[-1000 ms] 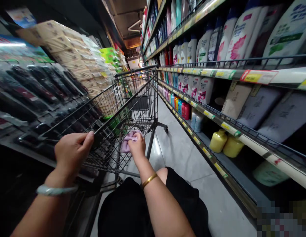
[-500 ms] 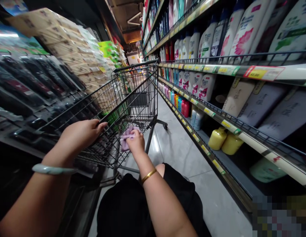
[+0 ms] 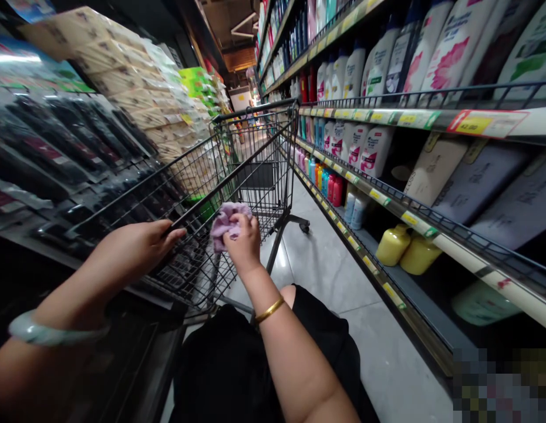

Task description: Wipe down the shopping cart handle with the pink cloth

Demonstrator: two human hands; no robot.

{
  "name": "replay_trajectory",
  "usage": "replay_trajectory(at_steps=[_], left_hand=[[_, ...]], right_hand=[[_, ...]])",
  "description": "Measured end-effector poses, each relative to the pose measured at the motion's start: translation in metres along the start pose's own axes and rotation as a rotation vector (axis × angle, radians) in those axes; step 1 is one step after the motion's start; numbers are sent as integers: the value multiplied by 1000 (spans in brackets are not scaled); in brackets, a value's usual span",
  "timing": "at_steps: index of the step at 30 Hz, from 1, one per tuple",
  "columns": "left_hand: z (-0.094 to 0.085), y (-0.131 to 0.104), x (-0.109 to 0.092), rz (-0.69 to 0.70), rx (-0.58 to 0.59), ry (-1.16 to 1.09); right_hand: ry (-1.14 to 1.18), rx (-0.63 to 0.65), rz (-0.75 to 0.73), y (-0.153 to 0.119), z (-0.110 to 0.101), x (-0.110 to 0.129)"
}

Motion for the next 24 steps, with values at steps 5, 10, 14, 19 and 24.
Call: replay_trajectory(at_steps=[5,10,14,19,24], left_hand=[[4,-10,17,-3,61,-49],[9,-15,27,1,48,-86],[8,-16,27,8,26,-128],[12,-12,35,19,38,-171],[22,-6,49,29,-6,-70]], right_hand=[[52,-164,330,3,-15,-49],[171,-76,-90,3,-11,28],[-1,5,-300,2,-8,42],[-138,-213,39,8,-29,-9],[5,115,-391,-20,5,78]])
Point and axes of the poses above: each hand's wrist, its own y-axis towards the middle knuckle, its own z-axis out of the palm, x = y × z, the point moved 6 cm from there along y, towards the middle knuckle, and after that the axes turned 6 degrees about -z, right-handed, at the moved point
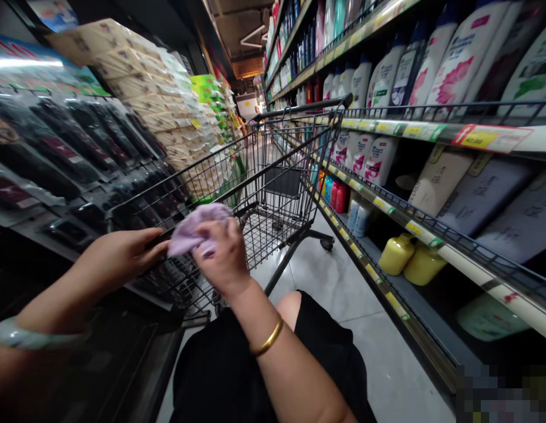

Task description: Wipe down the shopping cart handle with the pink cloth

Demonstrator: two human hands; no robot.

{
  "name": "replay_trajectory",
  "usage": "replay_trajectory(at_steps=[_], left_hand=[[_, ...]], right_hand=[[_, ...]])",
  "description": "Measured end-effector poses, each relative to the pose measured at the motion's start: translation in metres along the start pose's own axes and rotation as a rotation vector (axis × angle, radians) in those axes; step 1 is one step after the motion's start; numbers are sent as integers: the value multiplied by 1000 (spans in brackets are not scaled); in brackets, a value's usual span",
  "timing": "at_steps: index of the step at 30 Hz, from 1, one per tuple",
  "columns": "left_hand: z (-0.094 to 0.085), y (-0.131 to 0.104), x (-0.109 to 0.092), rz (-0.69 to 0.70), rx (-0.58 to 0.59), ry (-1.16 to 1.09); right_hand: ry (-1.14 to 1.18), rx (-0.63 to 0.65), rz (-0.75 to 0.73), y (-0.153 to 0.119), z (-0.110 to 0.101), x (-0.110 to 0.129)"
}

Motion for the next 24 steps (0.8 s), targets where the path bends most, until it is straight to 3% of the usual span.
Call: replay_trajectory(at_steps=[2,3,5,7,9,11,14,16,18,22,24], left_hand=[[2,1,4,9,-34,76],[3,0,6,11,-52,120],[3,0,7,16,-78,196],[2,-1,8,33,-90,221],[1,-1,8,53,-95,197],[-1,-1,9,63,-95,152],[-2,-1,12,57,-85,62],[-2,0,17,59,-72,5],[0,0,23,74,-51,-30],[2,1,30,57,-6,-25],[-4,4,23,11,-7,-61]], right_hand=[[-31,141,-157,0,9,18],[-87,150,-159,0,6,11],[-220,49,-13,0,-11,-27],[-292,-193,212,-4,-37,-70],[-325,-314,289,-9,-45,-88],[-300,-257,199,-10,-31,-75],[-199,29,-117,-13,8,-25],[-174,140,-220,-15,19,-10],[-184,95,-136,-11,8,-25],[-182,-162,145,-2,-30,-76],[-210,-227,212,-4,-35,-78]])
Point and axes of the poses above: each hand's wrist, its own y-axis towards the middle knuckle, its own z-axis out of the palm, x = y × z, the point moved 6 cm from there along y, towards the middle knuckle, and after that the axes turned 6 degrees about -z, right-handed, at the moved point
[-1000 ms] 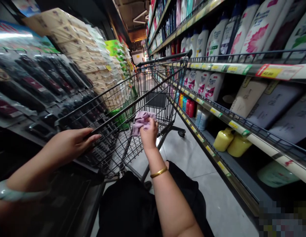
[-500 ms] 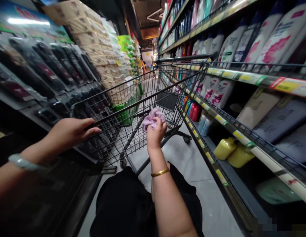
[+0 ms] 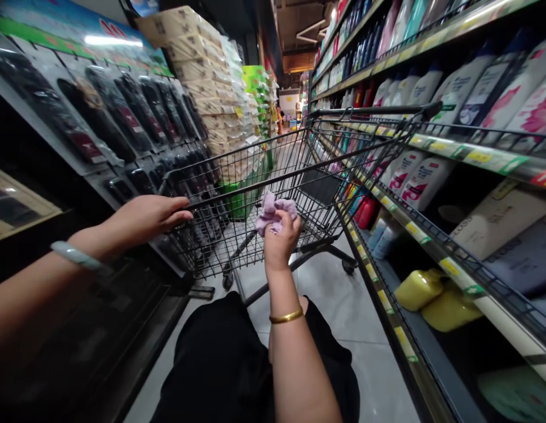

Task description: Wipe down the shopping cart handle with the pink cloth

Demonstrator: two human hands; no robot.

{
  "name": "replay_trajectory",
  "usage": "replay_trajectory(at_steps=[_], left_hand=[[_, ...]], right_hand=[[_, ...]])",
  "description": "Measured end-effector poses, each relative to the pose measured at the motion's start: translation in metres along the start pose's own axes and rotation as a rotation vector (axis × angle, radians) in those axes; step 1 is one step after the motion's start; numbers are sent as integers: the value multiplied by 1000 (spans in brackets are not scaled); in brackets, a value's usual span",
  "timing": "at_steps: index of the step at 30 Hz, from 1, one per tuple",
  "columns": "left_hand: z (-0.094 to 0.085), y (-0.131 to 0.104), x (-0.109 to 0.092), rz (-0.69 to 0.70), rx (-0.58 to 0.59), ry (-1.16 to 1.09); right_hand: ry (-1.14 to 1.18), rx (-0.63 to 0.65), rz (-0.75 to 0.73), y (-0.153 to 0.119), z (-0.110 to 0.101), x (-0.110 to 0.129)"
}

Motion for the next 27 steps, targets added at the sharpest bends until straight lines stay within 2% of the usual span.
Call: replay_trajectory(at_steps=[2,4,6,7,9,12,14,16,20,22,24,27], left_hand=[[-10,7,-20,-31,-24,-98],[-22,17,-50,-11,-74,-222],[-33,31,-77,18,-145,-270],[-35,39,-87,21,-150,-252],[-30,54,-99,-8,-98,-195],[-17,68,-99,-61,-28,-165],[-13,71,-97,-80,-63,-148],[-12,69,-97,-77,-131,-107],[-13,60,-98,-60,-257,-23],[-13,57,-97,-63,-296,4],[-13,55,-96,-65,-318,10],[-11,53,-94,-69,-328,-11]], right_hand=[[-8,79,-58,-10,9,18],[29,265,-222,-25,26,44],[58,386,-334,-35,36,54],[58,385,-327,-34,36,49],[37,263,-178,-19,23,20],[-32,-15,139,5,-8,-36],[-69,-103,239,10,-18,-50],[-44,-40,185,3,-9,-37],[36,359,-192,-36,40,29],[30,480,-288,-49,51,41],[29,438,-236,-43,45,28],[10,157,6,-14,13,-20]])
Point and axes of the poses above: each hand's wrist, its own y-axis towards the middle knuckle, its own z-axis out of the palm, x = y × z, the point moved 6 cm from there along y, towards the middle knuckle, and after that the axes turned 6 degrees about -z, right-handed, at the moved point
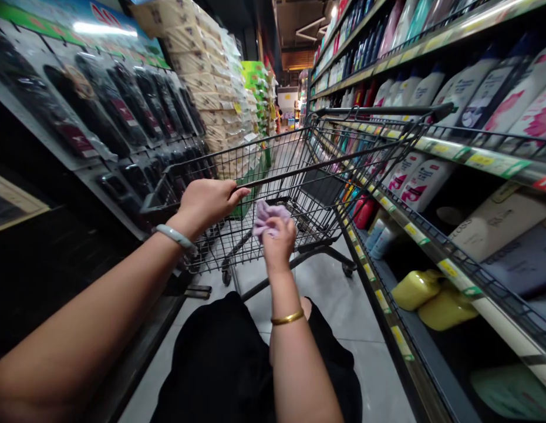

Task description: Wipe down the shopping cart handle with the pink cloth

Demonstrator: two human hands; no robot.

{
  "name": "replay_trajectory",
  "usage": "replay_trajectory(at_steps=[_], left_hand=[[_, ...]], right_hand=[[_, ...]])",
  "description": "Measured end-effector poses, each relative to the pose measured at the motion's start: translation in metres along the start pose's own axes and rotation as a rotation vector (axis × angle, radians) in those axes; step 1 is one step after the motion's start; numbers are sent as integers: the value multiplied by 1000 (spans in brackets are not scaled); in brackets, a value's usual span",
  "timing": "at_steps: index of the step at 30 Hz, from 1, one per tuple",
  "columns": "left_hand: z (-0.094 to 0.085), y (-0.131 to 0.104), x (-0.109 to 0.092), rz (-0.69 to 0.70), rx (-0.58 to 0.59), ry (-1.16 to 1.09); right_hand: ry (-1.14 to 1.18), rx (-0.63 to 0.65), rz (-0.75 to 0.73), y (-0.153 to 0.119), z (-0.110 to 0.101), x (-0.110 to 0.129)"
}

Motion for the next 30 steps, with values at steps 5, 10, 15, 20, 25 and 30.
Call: replay_trajectory(at_steps=[5,10,15,20,25,30], left_hand=[[0,-3,2,-23,-17,-21],[2,-4,9,-10,-29,-9],[6,-3,22,-16,-45,2],[9,-3,27,-46,-43,-29],[7,-7,28,-45,-57,-50],[5,-11,30,-46,-49,-45]], right_hand=[[-122,-234,125,1,-19,-14],[-102,307,-360,-51,52,63],[-109,223,-213,-36,35,36],[-162,-226,66,0,-20,-18],[-151,120,-267,-42,35,35],[-71,470,-508,-92,80,72]])
Point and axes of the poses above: each hand's wrist, its own y-axis towards the middle knuckle, its own z-axis out of the palm, x = y × z, the point moved 6 cm from there along y, towards the middle knuckle, and after that the axes turned 6 degrees about -z, right-handed, at the moved point
